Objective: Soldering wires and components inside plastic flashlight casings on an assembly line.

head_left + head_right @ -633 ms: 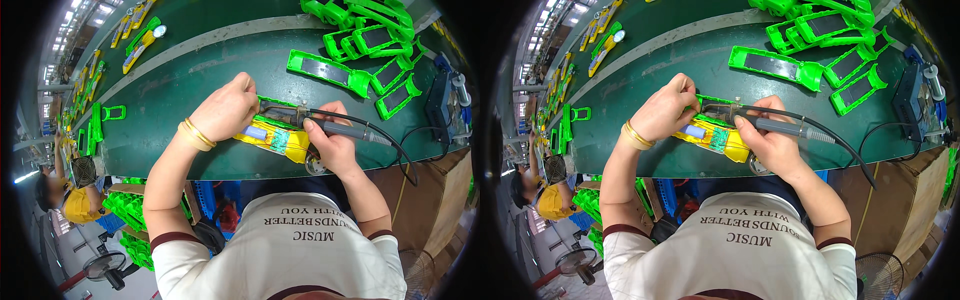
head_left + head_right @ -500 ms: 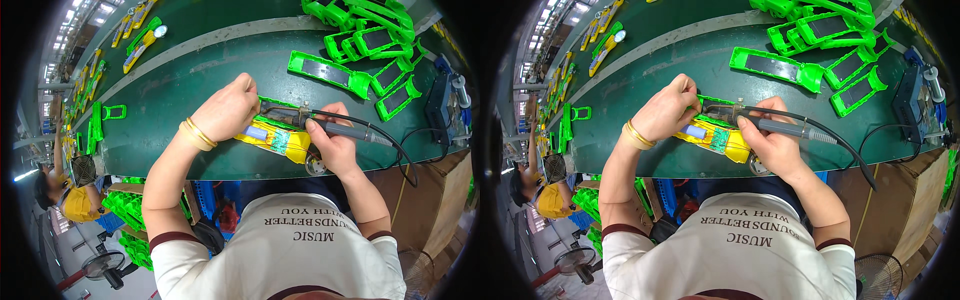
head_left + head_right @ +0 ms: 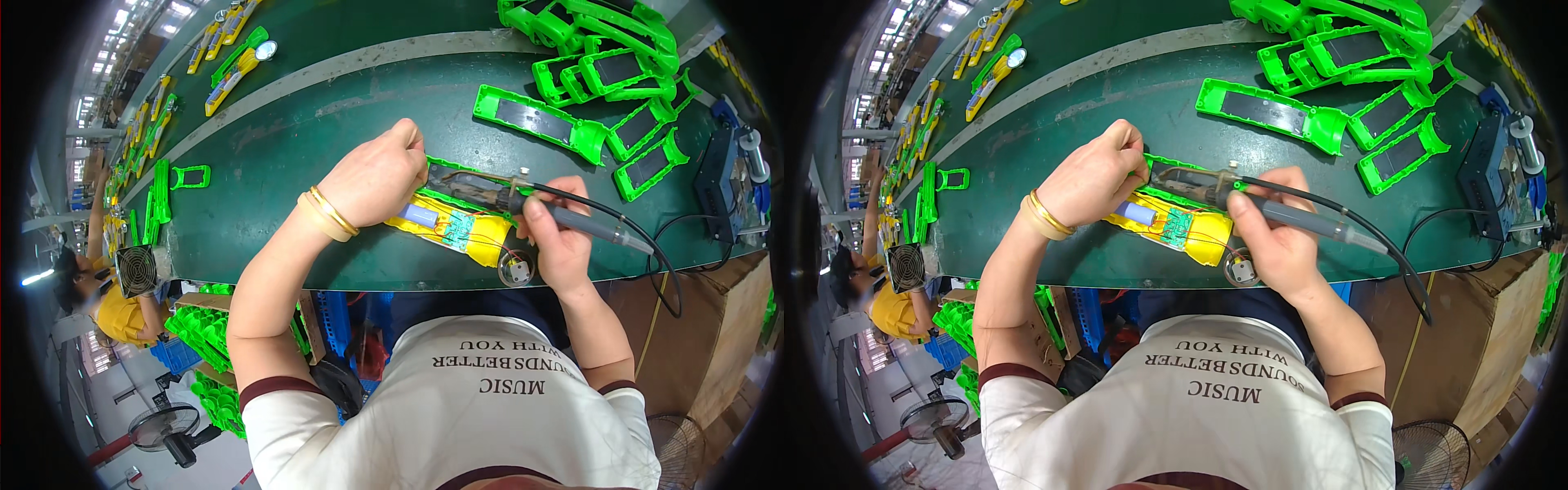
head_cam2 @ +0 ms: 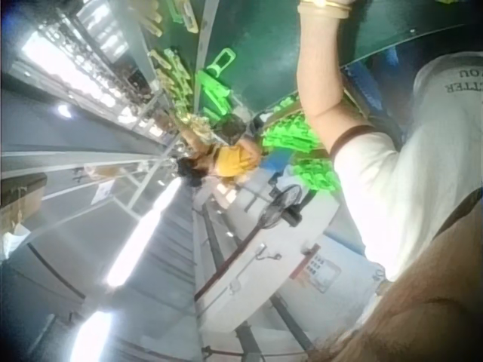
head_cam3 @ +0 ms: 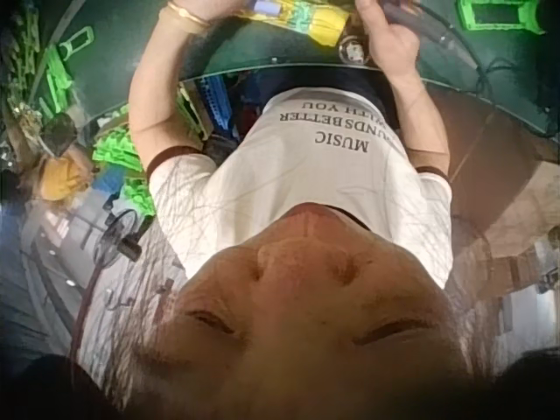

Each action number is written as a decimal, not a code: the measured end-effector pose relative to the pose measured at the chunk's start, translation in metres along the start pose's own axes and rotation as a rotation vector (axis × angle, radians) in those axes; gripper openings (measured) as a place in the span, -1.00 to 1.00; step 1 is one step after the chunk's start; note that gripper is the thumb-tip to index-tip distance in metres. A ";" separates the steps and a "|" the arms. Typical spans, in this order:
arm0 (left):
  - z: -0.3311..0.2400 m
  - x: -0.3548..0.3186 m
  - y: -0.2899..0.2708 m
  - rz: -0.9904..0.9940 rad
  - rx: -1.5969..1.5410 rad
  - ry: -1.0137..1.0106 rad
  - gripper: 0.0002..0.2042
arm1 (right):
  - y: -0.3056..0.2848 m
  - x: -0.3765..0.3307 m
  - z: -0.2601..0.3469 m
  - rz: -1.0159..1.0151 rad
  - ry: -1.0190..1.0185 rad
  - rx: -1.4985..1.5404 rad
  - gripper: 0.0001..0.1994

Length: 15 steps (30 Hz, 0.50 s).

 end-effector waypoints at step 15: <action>0.004 0.002 0.005 -0.050 -0.003 0.018 -0.94 | -0.087 -0.007 0.004 -0.105 -0.277 -0.027 -0.48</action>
Point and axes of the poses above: each hand's wrist, its own x-axis towards the middle knuckle, its own y-axis out of the palm, z = x × y, the point moved 2 cm from there along x, towards the middle knuckle, and after that the axes turned 11 degrees about z, right-handed, at the moved point
